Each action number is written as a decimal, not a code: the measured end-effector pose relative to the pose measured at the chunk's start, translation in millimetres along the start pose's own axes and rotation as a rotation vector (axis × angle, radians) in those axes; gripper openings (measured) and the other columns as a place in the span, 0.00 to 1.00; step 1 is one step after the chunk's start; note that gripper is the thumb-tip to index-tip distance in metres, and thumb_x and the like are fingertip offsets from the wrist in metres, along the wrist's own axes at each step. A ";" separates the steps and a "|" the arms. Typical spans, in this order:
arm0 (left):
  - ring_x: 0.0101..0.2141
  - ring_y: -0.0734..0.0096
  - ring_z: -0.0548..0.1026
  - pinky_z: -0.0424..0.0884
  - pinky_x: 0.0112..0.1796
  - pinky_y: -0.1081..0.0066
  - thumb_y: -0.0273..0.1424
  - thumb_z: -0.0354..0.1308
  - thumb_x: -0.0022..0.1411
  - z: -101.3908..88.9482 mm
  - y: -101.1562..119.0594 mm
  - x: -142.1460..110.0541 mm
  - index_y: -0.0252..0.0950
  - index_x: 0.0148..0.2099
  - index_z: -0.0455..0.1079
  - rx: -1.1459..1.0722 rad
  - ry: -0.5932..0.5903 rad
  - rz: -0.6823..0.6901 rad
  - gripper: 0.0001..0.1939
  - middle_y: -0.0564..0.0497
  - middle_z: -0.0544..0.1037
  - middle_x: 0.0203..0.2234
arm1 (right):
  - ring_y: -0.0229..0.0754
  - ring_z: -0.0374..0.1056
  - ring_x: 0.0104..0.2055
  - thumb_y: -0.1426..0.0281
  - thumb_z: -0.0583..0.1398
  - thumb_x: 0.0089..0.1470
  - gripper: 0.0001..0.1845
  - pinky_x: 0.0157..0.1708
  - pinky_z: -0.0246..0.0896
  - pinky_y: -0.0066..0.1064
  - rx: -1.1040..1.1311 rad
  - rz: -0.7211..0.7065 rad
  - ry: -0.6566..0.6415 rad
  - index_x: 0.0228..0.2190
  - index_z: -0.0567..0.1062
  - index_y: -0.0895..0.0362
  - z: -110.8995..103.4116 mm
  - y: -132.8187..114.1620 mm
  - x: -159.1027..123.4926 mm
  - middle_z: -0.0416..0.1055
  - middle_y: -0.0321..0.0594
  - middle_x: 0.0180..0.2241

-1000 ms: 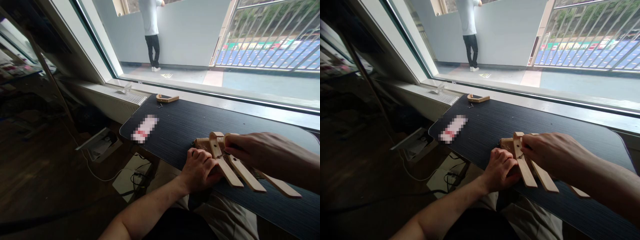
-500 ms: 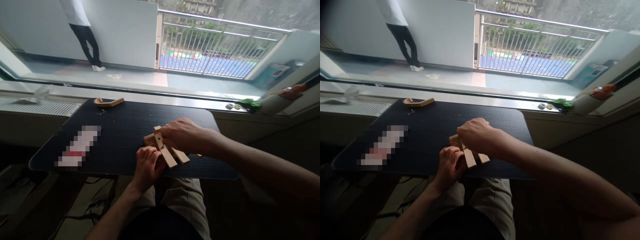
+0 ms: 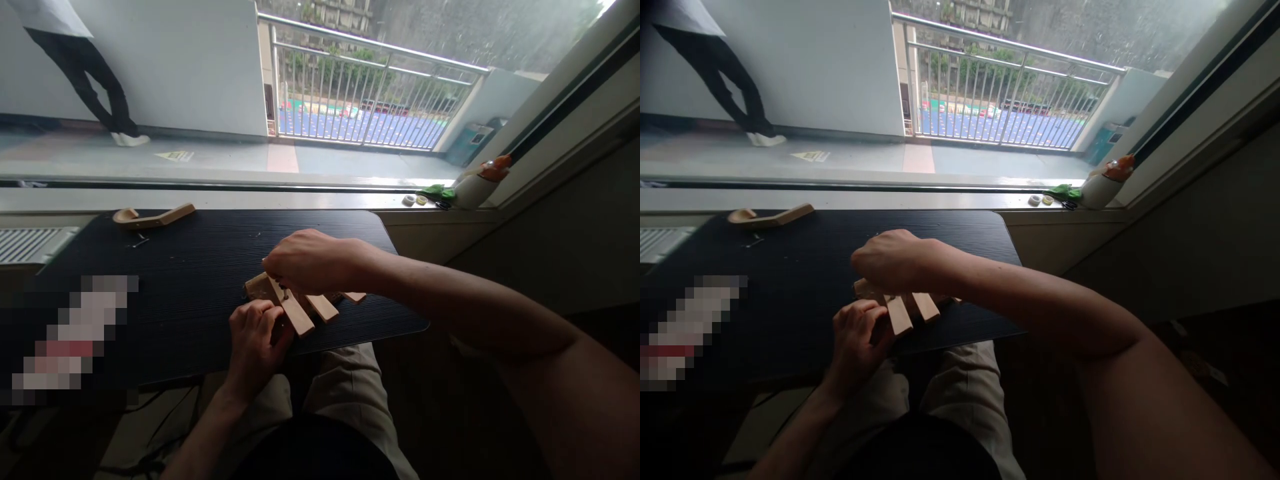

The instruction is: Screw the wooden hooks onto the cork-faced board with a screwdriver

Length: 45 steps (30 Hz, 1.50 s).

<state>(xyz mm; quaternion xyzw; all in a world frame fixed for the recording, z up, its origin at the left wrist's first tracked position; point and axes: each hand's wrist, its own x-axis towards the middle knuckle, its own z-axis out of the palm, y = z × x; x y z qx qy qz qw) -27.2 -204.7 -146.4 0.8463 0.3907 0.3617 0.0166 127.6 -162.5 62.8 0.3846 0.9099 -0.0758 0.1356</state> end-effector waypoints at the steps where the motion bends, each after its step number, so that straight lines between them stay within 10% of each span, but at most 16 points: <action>1: 0.43 0.54 0.65 0.60 0.45 0.54 0.36 0.56 0.60 0.6 -0.8 -0.2 0.35 0.42 0.66 -0.002 0.003 0.007 0.11 0.43 0.69 0.39 | 0.40 0.68 0.32 0.77 0.55 0.54 0.08 0.24 0.48 0.28 0.000 0.007 0.029 0.31 0.75 0.61 4.0 0.7 1.2 0.76 0.44 0.32; 25: 0.45 0.59 0.64 0.58 0.50 0.57 0.37 0.55 0.60 -11.6 8.3 0.7 0.36 0.41 0.68 -0.102 -0.031 -0.132 0.11 0.46 0.69 0.39 | 0.43 0.69 0.26 0.61 0.50 0.59 0.18 0.22 0.42 0.29 -0.075 0.255 0.123 0.30 0.74 0.57 25.0 -5.6 9.5 0.74 0.43 0.23; 34: 0.44 0.59 0.64 0.58 0.48 0.56 0.35 0.56 0.60 -11.3 8.6 1.4 0.35 0.41 0.67 -0.111 -0.017 -0.116 0.10 0.45 0.69 0.38 | 0.39 0.68 0.30 0.75 0.56 0.52 0.08 0.23 0.44 0.28 -0.018 0.061 0.008 0.32 0.75 0.58 -1.4 -4.0 2.7 0.75 0.42 0.29; 45: 0.42 0.59 0.65 0.60 0.47 0.57 0.35 0.55 0.60 -11.4 9.4 2.1 0.35 0.40 0.68 -0.094 -0.013 -0.122 0.09 0.45 0.69 0.38 | 0.43 0.70 0.29 0.59 0.50 0.59 0.21 0.24 0.48 0.29 -0.021 0.214 0.097 0.32 0.77 0.58 11.8 0.8 6.4 0.74 0.45 0.26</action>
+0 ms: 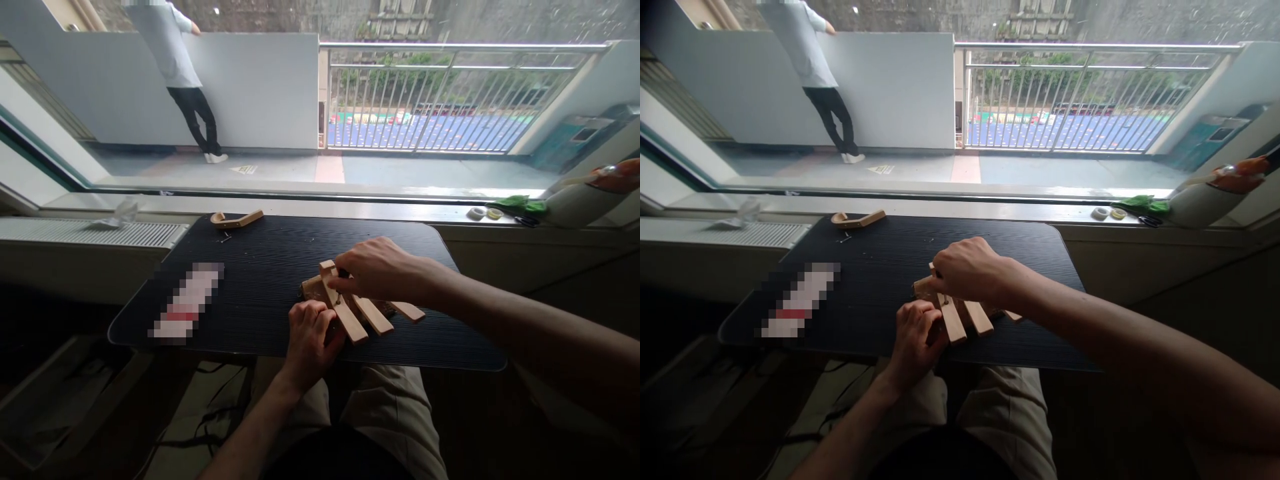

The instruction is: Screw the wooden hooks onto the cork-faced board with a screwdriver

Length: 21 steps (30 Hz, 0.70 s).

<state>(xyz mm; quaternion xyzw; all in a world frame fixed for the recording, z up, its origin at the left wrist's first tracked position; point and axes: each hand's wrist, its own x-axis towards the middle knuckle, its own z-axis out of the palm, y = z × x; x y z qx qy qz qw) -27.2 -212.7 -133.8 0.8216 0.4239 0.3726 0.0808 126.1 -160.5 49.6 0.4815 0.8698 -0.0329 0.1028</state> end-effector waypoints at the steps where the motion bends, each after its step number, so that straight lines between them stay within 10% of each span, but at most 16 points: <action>1: 0.42 0.59 0.65 0.60 0.47 0.57 0.35 0.55 0.60 -0.1 0.0 0.1 0.36 0.40 0.68 0.002 0.000 0.001 0.09 0.45 0.69 0.38 | 0.42 0.69 0.29 0.61 0.52 0.57 0.17 0.24 0.47 0.29 0.022 -0.048 -0.010 0.33 0.77 0.57 -4.0 0.9 -1.2 0.75 0.43 0.27; 8: 0.42 0.59 0.65 0.60 0.47 0.57 0.36 0.55 0.60 -1.4 0.3 2.3 0.36 0.40 0.69 0.004 -0.002 -0.003 0.09 0.46 0.70 0.37 | 0.39 0.69 0.32 0.76 0.54 0.54 0.10 0.26 0.49 0.27 0.054 -0.244 -0.108 0.28 0.75 0.59 3.9 -3.1 3.0 0.75 0.42 0.31; 14: 0.43 0.59 0.65 0.59 0.48 0.56 0.36 0.55 0.60 -0.2 -1.1 1.8 0.37 0.39 0.68 -0.004 -0.006 0.009 0.08 0.46 0.69 0.36 | 0.44 0.71 0.27 0.73 0.51 0.57 0.12 0.21 0.47 0.29 -0.066 0.041 0.006 0.33 0.75 0.60 29.9 -1.8 7.4 0.75 0.46 0.27; 21: 0.43 0.60 0.65 0.59 0.48 0.57 0.36 0.55 0.60 -1.5 -0.5 0.7 0.37 0.39 0.69 0.018 -0.007 -0.002 0.09 0.46 0.69 0.37 | 0.42 0.70 0.29 0.68 0.59 0.50 0.11 0.22 0.48 0.27 0.016 -0.143 -0.165 0.37 0.73 0.57 -1.7 3.0 5.7 0.75 0.41 0.29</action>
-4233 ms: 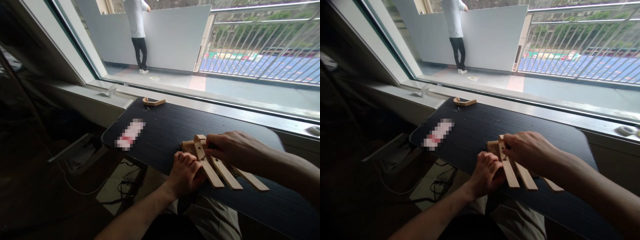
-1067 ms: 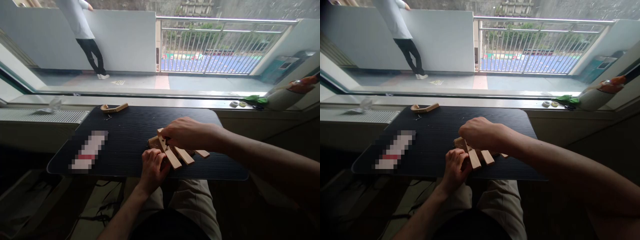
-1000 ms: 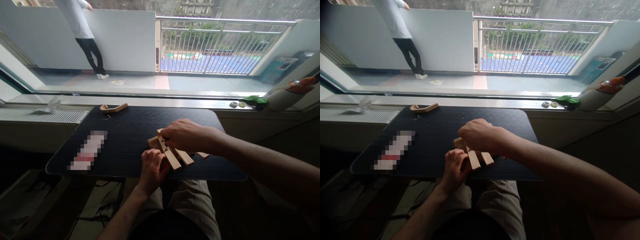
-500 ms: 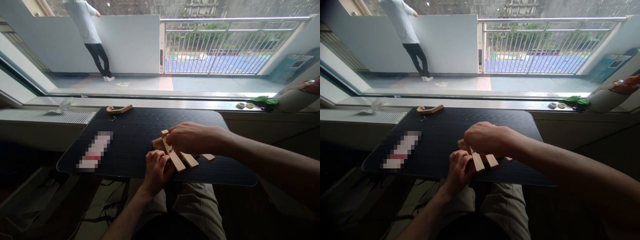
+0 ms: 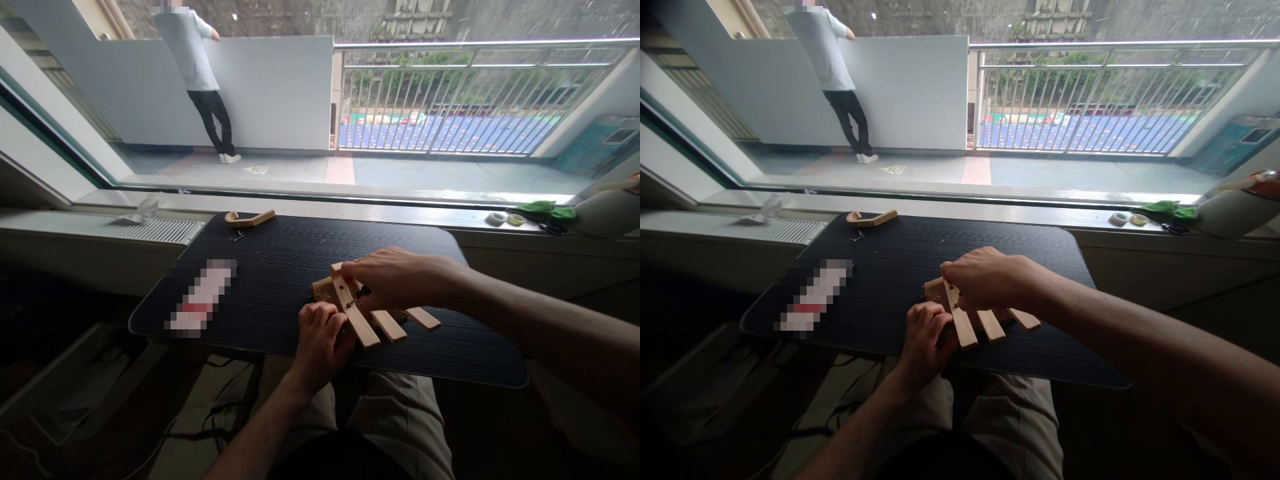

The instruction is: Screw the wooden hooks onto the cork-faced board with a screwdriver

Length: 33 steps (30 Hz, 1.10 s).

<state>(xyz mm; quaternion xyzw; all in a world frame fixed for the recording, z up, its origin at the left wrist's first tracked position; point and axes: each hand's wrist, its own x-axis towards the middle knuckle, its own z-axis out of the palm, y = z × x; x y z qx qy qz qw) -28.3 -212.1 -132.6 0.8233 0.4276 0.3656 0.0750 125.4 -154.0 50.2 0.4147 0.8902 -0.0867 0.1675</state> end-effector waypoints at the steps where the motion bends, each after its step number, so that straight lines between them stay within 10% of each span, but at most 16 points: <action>1: 0.43 0.60 0.64 0.59 0.48 0.57 0.36 0.55 0.60 -0.4 0.0 -0.2 0.36 0.40 0.69 -0.006 -0.005 -0.001 0.09 0.46 0.69 0.37 | 0.42 0.70 0.30 0.71 0.59 0.49 0.08 0.23 0.48 0.27 -0.009 -0.036 -0.034 0.34 0.74 0.58 -3.0 -1.1 1.2 0.75 0.41 0.29; 6: 0.44 0.59 0.63 0.58 0.49 0.57 0.36 0.55 0.61 -0.3 -1.0 -1.6 0.37 0.41 0.68 -0.041 -0.019 -0.014 0.10 0.46 0.68 0.38 | 0.38 0.68 0.28 0.78 0.56 0.50 0.08 0.22 0.45 0.27 -0.031 -0.161 0.036 0.27 0.75 0.59 3.7 -9.2 12.7 0.74 0.42 0.29; 15: 0.43 0.60 0.64 0.58 0.48 0.56 0.37 0.55 0.61 -0.8 -0.6 -1.4 0.37 0.40 0.67 -0.054 0.000 -0.014 0.09 0.46 0.68 0.38 | 0.44 0.70 0.26 0.68 0.53 0.56 0.14 0.21 0.44 0.29 -0.101 0.125 0.099 0.29 0.77 0.59 10.2 -7.7 11.9 0.75 0.46 0.26; 26: 0.43 0.60 0.64 0.58 0.49 0.56 0.37 0.55 0.60 0.4 -2.5 -2.6 0.37 0.40 0.67 -0.064 -0.010 -0.014 0.10 0.47 0.68 0.38 | 0.41 0.71 0.34 0.75 0.55 0.54 0.09 0.28 0.52 0.27 0.028 -0.074 0.049 0.31 0.76 0.60 1.4 -11.3 9.1 0.76 0.44 0.31; 33: 0.43 0.61 0.64 0.58 0.49 0.57 0.37 0.55 0.60 -0.2 -2.0 -1.4 0.36 0.40 0.67 -0.062 -0.002 -0.006 0.10 0.47 0.68 0.37 | 0.43 0.70 0.25 0.70 0.51 0.60 0.14 0.21 0.46 0.28 -0.121 0.121 0.141 0.32 0.75 0.60 15.7 -11.2 16.6 0.74 0.44 0.24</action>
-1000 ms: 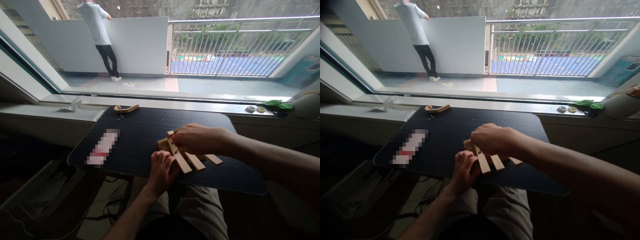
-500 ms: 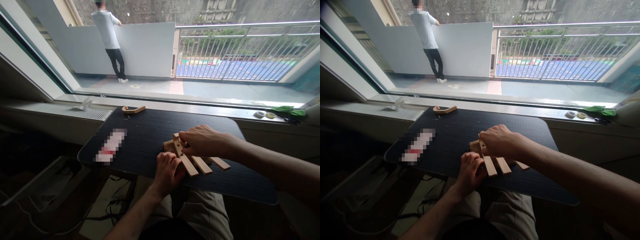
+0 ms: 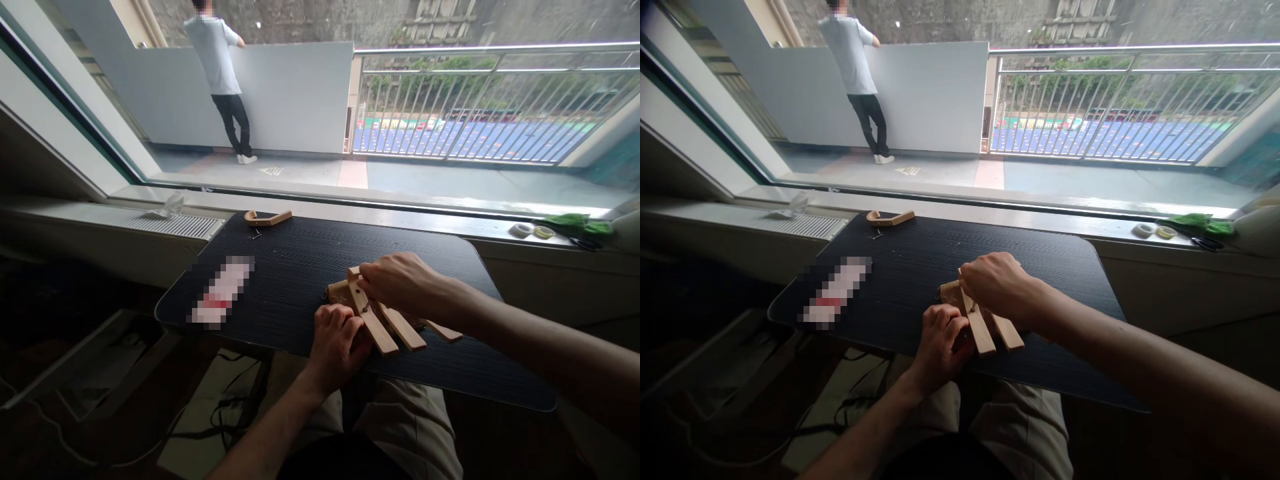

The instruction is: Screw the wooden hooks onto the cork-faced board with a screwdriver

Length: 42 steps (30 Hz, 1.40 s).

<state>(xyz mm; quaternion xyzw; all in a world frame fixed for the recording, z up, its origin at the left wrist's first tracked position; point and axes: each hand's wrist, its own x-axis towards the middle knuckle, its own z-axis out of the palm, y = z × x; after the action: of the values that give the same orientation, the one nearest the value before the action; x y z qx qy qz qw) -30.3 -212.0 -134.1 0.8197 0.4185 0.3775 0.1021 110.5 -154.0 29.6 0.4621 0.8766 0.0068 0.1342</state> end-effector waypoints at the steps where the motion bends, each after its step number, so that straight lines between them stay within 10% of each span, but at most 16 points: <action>1: 0.43 0.61 0.64 0.58 0.49 0.57 0.37 0.55 0.60 -0.3 0.4 -0.1 0.36 0.40 0.67 0.003 0.000 -0.002 0.10 0.47 0.68 0.38 | 0.44 0.70 0.25 0.68 0.52 0.59 0.13 0.21 0.45 0.28 -0.006 0.008 0.000 0.32 0.74 0.60 -3.9 0.3 -1.1 0.74 0.44 0.23; 11: 0.44 0.60 0.64 0.57 0.50 0.56 0.37 0.55 0.61 -0.8 1.3 -0.6 0.36 0.41 0.67 -0.006 -0.019 -0.017 0.10 0.46 0.68 0.38 | 0.39 0.69 0.32 0.78 0.56 0.54 0.08 0.27 0.50 0.26 0.119 -0.193 -0.044 0.34 0.75 0.59 -14.8 4.7 -14.7 0.74 0.43 0.33; 21: 0.44 0.59 0.64 0.58 0.49 0.57 0.37 0.55 0.61 0.4 1.6 -1.1 0.36 0.41 0.67 -0.006 0.002 -0.006 0.10 0.46 0.68 0.38 | 0.43 0.69 0.24 0.65 0.55 0.57 0.12 0.19 0.39 0.29 0.038 -0.029 -0.001 0.39 0.71 0.59 -11.4 9.3 -18.8 0.73 0.39 0.24; 28: 0.44 0.59 0.63 0.58 0.49 0.57 0.36 0.56 0.60 1.5 0.9 -1.1 0.36 0.41 0.68 -0.005 -0.004 -0.018 0.10 0.47 0.68 0.38 | 0.41 0.71 0.33 0.79 0.56 0.52 0.09 0.26 0.50 0.27 0.110 -0.151 -0.085 0.34 0.75 0.59 -24.3 4.2 -19.7 0.76 0.42 0.31; 39: 0.45 0.61 0.67 0.60 0.50 0.57 0.35 0.55 0.60 -9.7 7.7 -1.4 0.36 0.40 0.68 -0.026 0.012 -0.011 0.08 0.46 0.71 0.39 | 0.37 0.65 0.22 0.61 0.49 0.60 0.22 0.21 0.49 0.26 0.148 0.107 -0.044 0.23 0.75 0.58 5.7 36.6 -33.3 0.72 0.40 0.22; 42: 0.51 0.58 0.65 0.59 0.53 0.56 0.36 0.57 0.58 -20.6 2.3 -2.7 0.36 0.46 0.66 -0.038 0.013 -0.031 0.14 0.44 0.70 0.46 | 0.35 0.59 0.19 0.53 0.47 0.59 0.28 0.20 0.51 0.26 0.555 0.249 0.072 0.20 0.71 0.57 27.5 62.4 -62.4 0.66 0.34 0.17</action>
<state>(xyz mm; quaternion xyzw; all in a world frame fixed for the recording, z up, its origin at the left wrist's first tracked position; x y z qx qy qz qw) -44.4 -218.6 -120.1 0.8086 0.4246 0.3890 0.1206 201.1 -172.0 25.9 0.5846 0.7857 -0.2001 -0.0300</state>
